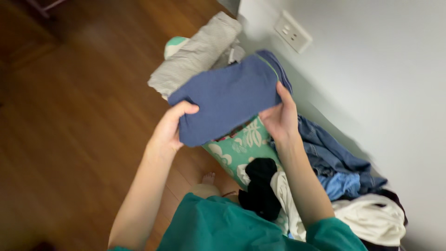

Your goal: The person folds several items of clothing on a small table. They handle dark blue shorts, white pants, light blue shorts, and denim pants one at a time, folding each neatly and stacking them on the left side of the table.

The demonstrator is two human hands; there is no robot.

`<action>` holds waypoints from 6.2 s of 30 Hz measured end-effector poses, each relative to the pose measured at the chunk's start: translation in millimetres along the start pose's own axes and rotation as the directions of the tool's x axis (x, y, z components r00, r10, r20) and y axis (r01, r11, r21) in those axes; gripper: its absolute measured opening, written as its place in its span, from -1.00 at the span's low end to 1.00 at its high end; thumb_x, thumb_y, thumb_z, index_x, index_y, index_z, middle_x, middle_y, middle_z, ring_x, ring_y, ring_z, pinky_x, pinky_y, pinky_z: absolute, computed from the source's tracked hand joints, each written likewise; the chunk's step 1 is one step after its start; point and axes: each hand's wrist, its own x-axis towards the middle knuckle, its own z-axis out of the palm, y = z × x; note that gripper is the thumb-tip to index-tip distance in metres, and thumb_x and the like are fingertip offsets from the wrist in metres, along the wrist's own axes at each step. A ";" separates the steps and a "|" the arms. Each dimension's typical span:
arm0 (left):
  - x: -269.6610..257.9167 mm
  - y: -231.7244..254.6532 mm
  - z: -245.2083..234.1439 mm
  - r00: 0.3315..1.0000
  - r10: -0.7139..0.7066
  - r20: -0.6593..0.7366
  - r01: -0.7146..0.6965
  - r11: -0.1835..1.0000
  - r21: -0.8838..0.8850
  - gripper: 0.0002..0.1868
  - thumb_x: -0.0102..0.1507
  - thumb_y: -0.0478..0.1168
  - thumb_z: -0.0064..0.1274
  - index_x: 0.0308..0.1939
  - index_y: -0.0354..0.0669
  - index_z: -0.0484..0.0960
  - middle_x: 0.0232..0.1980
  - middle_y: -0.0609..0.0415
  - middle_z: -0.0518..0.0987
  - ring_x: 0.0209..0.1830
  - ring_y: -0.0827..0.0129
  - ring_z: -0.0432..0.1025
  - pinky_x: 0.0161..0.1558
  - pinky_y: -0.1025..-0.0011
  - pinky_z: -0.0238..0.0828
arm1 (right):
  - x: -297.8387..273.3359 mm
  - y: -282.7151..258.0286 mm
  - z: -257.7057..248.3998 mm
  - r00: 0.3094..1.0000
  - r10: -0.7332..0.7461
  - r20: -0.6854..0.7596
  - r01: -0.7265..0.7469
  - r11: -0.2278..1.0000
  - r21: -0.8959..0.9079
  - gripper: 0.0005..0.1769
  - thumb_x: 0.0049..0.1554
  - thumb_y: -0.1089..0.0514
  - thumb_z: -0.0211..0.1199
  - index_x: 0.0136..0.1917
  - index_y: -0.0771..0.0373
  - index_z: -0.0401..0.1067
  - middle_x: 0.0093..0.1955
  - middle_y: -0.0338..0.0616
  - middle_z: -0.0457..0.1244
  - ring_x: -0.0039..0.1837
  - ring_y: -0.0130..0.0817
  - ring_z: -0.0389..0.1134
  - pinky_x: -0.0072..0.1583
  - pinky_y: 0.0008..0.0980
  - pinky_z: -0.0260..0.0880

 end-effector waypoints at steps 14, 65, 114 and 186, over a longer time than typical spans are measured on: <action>114.0 105.5 -70.3 0.853 0.463 -0.241 -0.404 0.879 0.254 -0.52 0.21 -0.33 0.05 0.22 -0.29 0.39 0.12 -0.06 0.59 0.13 0.21 0.54 0.12 0.17 0.64 | 237.5 31.0 56.0 0.988 -0.040 0.148 0.072 0.972 -0.222 -0.59 0.25 0.25 0.13 0.32 0.48 0.27 0.30 0.14 0.28 0.31 0.01 0.39 0.33 0.08 0.50; 56.3 -142.6 22.3 0.638 0.301 0.709 -0.639 -0.306 0.705 -0.48 0.43 -0.22 -0.19 0.48 -0.28 0.33 0.58 -0.17 0.26 0.64 -0.05 0.06 0.57 -0.20 -0.41 | -67.1 50.2 -60.3 0.847 -0.453 0.279 -0.021 -0.552 -0.833 -0.35 0.33 -0.13 0.06 0.56 0.23 0.17 0.65 0.17 -0.07 0.65 0.16 -0.08 0.54 0.32 -0.23; -13.5 -141.0 159.9 0.417 -0.374 0.828 -0.886 -0.370 0.279 -0.60 0.13 0.17 0.29 -0.28 -0.07 0.72 -0.28 0.04 0.64 -0.22 0.13 0.50 -0.11 0.21 0.33 | -391.4 -167.6 -47.7 0.079 -0.994 0.070 0.831 0.027 -0.555 -0.59 0.50 0.34 0.22 0.54 0.36 0.20 -0.01 0.00 0.26 -0.06 -0.26 0.30 0.00 -0.27 0.36; 70.7 -49.6 201.3 0.638 -0.058 0.768 -0.278 0.912 0.300 -0.56 0.54 -0.20 -0.02 0.47 -0.31 0.38 0.37 -0.01 0.54 0.37 0.32 0.49 0.39 0.34 0.49 | -296.0 -128.5 -109.3 0.854 -0.520 0.015 0.507 0.825 -0.249 -0.54 0.33 0.09 0.24 0.29 0.58 0.44 0.18 0.19 0.39 0.18 -0.12 0.46 0.22 -0.20 0.47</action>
